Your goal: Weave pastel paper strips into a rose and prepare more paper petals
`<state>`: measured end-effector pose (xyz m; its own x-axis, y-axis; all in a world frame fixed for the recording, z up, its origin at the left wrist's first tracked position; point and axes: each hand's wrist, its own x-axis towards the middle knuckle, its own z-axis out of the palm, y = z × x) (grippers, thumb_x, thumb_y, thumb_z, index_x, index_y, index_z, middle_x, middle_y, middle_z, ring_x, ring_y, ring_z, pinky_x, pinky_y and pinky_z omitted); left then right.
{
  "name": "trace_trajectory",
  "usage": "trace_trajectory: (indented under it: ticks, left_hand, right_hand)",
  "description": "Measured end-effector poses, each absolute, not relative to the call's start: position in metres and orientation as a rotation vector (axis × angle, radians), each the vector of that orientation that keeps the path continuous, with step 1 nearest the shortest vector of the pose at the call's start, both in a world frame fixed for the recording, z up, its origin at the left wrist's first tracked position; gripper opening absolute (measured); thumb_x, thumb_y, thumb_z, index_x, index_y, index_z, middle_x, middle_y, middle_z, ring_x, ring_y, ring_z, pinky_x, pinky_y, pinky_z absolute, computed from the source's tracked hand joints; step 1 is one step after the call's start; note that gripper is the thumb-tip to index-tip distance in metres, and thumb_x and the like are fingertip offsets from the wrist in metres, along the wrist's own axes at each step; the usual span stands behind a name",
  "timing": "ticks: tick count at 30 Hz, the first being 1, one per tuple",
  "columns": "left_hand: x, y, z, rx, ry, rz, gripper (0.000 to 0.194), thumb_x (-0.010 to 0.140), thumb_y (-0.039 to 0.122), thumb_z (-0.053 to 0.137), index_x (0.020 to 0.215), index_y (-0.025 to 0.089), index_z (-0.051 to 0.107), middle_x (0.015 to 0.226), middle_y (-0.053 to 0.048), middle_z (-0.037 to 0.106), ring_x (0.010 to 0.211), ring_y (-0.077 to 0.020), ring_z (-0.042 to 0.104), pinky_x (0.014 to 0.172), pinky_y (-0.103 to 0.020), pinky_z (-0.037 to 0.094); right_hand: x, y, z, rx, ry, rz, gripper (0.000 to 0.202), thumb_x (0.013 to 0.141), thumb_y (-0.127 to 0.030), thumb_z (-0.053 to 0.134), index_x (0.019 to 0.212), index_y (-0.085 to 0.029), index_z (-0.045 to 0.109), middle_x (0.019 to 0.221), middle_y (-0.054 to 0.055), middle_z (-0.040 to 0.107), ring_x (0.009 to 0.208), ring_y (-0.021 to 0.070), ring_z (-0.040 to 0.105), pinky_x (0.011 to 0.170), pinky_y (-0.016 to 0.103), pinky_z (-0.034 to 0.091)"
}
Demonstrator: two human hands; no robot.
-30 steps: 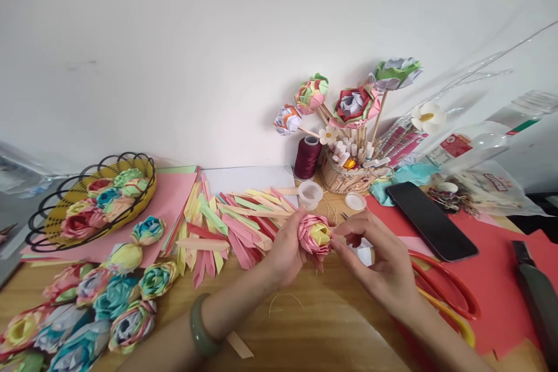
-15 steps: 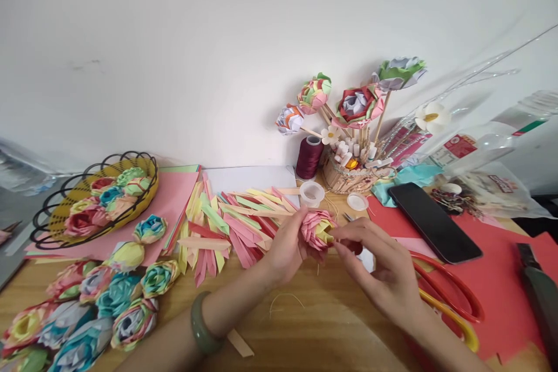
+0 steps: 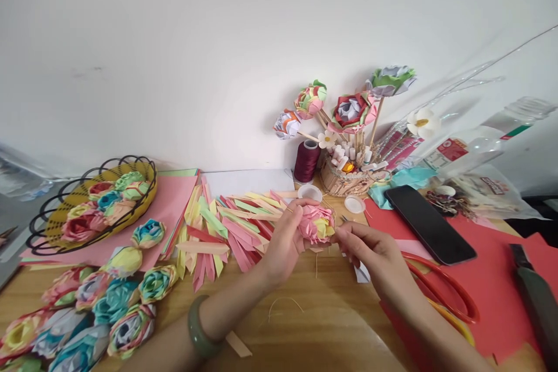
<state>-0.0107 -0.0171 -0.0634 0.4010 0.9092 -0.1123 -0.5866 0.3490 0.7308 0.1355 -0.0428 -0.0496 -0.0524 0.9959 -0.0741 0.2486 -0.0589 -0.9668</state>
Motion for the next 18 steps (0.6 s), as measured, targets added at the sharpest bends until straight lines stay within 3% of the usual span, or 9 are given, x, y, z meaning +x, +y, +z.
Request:
trace_trajectory:
  ticks: [8,18]
  left_hand:
    - [-0.0124,-0.0194,-0.0678,0.979,0.655,1.124,0.018,0.086,0.031,0.046,0.100,0.024,0.055,0.105,-0.002,0.057,0.096,-0.0150,0.050,0.084,-0.025,0.038]
    - [-0.0133,-0.0187,-0.0705,1.105,0.648,1.156,0.022,0.087,0.030,0.045,0.103,0.021,0.056,0.117,-0.006,0.055,0.105,-0.0186,0.048,0.093,-0.031,0.034]
  right_hand:
    - [0.1357,-0.0404,-0.0498,-1.506,-1.200,1.294,0.028,0.073,-0.044,0.056,0.064,-0.017,0.056,0.055,-0.004,0.043,0.049,0.0088,0.036,0.044,0.022,0.027]
    - [0.1362,-0.0396,-0.0505,-1.402,-0.983,1.468,0.024,0.064,-0.038,0.065,0.062,-0.016,0.058,0.053,-0.004,0.044,0.044,0.0067,0.035,0.038,0.020,0.025]
